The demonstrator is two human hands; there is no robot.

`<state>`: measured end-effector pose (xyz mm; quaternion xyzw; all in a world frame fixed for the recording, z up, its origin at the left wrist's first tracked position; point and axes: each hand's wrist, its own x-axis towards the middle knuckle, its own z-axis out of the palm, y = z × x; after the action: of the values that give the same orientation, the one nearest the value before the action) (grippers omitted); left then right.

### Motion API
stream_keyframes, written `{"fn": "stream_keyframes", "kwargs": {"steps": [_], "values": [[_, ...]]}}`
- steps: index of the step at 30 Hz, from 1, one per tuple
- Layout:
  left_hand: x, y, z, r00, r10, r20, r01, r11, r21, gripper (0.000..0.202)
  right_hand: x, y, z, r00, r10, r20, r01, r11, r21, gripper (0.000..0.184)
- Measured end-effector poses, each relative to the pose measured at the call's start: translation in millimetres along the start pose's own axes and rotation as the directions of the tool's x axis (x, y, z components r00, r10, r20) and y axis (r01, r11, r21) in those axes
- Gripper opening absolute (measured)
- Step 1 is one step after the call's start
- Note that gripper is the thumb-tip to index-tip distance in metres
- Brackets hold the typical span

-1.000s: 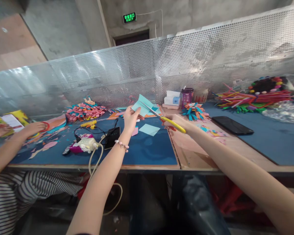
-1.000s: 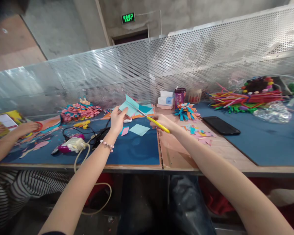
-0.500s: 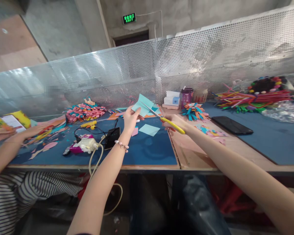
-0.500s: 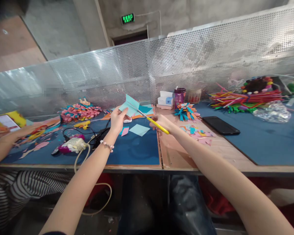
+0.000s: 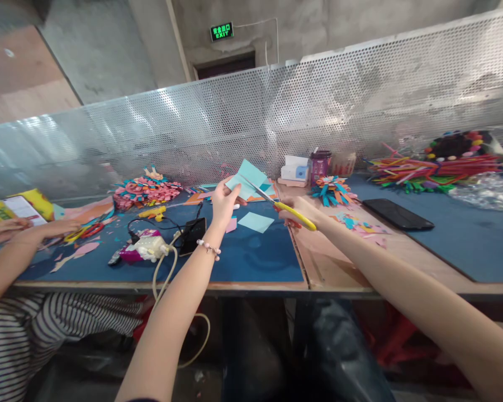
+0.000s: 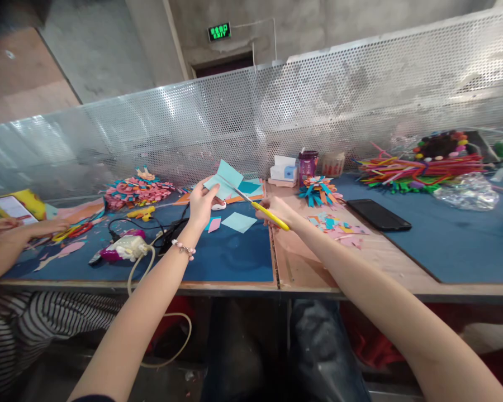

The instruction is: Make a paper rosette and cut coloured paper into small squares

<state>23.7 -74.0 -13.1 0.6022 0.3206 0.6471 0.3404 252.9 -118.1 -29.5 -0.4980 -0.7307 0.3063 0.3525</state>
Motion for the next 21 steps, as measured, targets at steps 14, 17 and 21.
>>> {"fn": "stream_keyframes", "kwargs": {"steps": [14,17,21], "values": [[-0.4,0.3,-0.4,1.000,-0.002,0.003,0.002,1.000,0.027,0.051,-4.7,-2.9,3.7,1.000,-0.026,-0.003,0.026,1.000,0.004,0.018],[0.1,-0.6,-0.5,1.000,0.006,0.004,-0.006,1.000,0.031,0.049,-5.3,-4.4,4.7,0.999,-0.033,-0.006,0.033,0.999,-0.011,0.017],[0.8,-1.7,-1.0,1.000,0.008,0.005,-0.008,1.000,0.030,0.048,-6.9,-5.7,5.8,0.999,-0.050,-0.010,0.049,0.998,-0.025,0.016]]}}
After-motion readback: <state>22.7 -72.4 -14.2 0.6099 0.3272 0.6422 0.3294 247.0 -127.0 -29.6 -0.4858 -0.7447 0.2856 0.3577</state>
